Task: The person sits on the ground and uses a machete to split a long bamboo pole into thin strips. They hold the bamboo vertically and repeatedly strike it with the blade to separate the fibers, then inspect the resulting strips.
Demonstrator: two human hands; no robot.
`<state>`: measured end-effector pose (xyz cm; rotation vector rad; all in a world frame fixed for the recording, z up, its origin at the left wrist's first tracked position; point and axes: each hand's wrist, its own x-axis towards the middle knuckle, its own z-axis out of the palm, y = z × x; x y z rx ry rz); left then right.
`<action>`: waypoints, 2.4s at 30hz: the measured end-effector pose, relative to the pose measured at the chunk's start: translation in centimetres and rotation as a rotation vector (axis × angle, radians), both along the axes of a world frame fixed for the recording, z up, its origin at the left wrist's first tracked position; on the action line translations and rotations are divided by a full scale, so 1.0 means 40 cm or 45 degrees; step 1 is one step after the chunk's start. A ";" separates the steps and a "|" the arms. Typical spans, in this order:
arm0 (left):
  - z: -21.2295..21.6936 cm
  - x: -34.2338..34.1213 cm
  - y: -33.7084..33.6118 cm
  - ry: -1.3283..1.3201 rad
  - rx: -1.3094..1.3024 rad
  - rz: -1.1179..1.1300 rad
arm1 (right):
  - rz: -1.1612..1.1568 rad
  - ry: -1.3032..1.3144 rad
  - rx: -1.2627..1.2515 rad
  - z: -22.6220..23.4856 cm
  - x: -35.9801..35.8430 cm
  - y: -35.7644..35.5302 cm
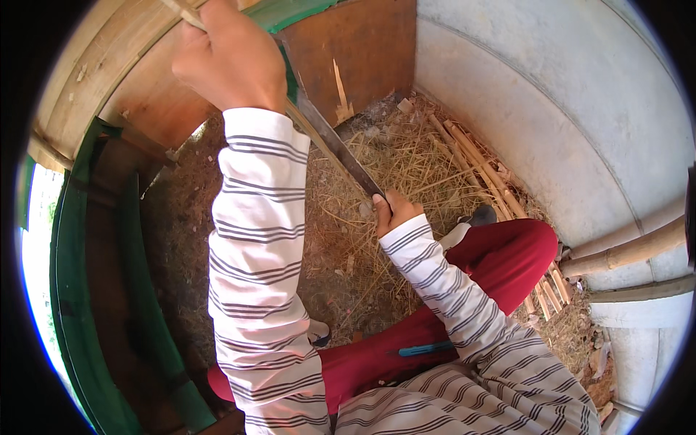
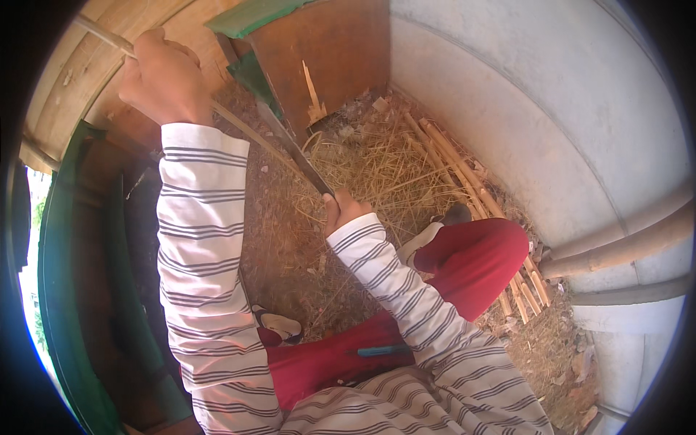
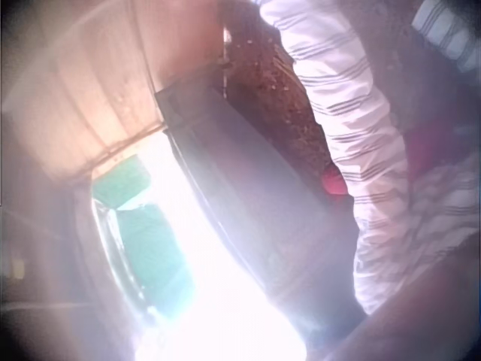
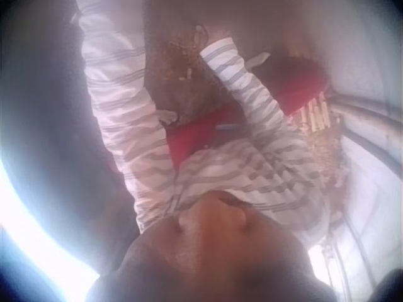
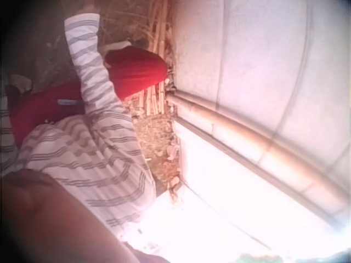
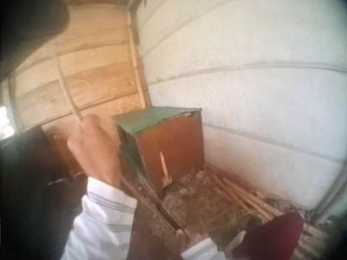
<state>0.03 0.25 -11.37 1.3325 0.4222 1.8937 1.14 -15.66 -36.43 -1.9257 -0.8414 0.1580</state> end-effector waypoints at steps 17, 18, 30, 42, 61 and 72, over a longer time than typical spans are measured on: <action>-0.017 0.002 0.069 0.762 0.810 1.351 | 0.055 0.002 -0.037 0.107 -0.036 0.033; -0.017 0.004 0.059 0.785 0.787 1.341 | 0.055 0.074 -0.086 0.079 -0.027 0.031; 0.019 -0.008 -0.020 0.340 0.465 0.537 | 0.055 -0.133 -0.144 0.263 -0.031 0.034; -0.002 0.028 -0.036 0.226 0.436 0.392 | 0.076 -0.163 0.084 0.258 0.010 0.006; -0.002 0.010 -0.035 0.040 0.206 -0.022 | 0.091 -0.182 0.032 0.246 -0.020 -0.072; 0.002 -0.022 0.018 0.110 0.224 0.151 | 0.135 -0.105 0.089 0.287 -0.030 -0.046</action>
